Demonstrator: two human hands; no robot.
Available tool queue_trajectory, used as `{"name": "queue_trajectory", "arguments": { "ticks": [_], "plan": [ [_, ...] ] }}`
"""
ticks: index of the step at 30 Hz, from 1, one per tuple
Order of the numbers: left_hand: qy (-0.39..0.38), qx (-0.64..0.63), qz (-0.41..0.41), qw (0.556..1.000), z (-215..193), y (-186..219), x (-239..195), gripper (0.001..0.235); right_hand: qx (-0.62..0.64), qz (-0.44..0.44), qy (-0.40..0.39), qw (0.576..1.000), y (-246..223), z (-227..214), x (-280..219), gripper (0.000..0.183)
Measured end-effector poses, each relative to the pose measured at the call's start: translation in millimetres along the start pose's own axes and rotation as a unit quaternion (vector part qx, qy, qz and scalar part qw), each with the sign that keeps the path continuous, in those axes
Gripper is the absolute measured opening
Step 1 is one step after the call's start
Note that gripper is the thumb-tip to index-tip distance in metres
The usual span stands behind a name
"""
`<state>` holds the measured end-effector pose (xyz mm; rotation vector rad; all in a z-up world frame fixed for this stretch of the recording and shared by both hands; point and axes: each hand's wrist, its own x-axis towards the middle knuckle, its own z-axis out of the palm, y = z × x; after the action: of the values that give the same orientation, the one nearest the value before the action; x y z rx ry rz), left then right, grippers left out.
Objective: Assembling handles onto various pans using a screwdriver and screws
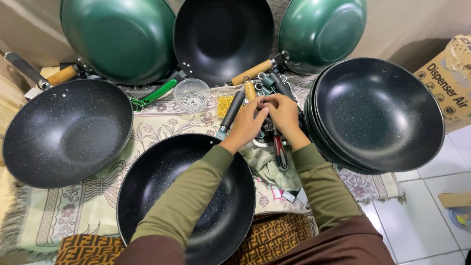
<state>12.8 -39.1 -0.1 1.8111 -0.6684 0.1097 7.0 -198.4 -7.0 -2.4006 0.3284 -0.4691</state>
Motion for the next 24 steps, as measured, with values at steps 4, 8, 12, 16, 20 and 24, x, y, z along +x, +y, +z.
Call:
{"name": "queue_trajectory", "arguments": {
  "ticks": [4, 8, 12, 16, 20, 24],
  "plan": [
    [-0.022, -0.038, -0.123, 0.991, 27, -33, 27, 0.058, -0.076, -0.040, 0.038, 0.996, 29, 10, 19, 0.024],
    [0.005, -0.157, -0.247, 0.956, 42, -48, 49, 0.076, -0.131, -0.065, 0.027, 0.989, 25, 12, 21, 0.035],
    [-0.019, -0.255, -0.300, 0.919, 35, -33, 54, 0.096, -0.163, -0.082, 0.014, 0.983, 38, 23, 32, 0.040],
    [-0.017, -0.273, -0.315, 0.909, 41, -49, 63, 0.099, -0.229, -0.101, -0.003, 0.968, 44, 28, 42, 0.038],
    [-0.006, -0.299, -0.305, 0.904, 38, -40, 62, 0.098, -0.241, -0.131, -0.017, 0.961, 45, 30, 45, 0.043],
    [-0.002, -0.383, -0.299, 0.874, 27, -19, 60, 0.091, -0.229, -0.176, 0.029, 0.957, 38, 24, 44, 0.043]
  ]
}}
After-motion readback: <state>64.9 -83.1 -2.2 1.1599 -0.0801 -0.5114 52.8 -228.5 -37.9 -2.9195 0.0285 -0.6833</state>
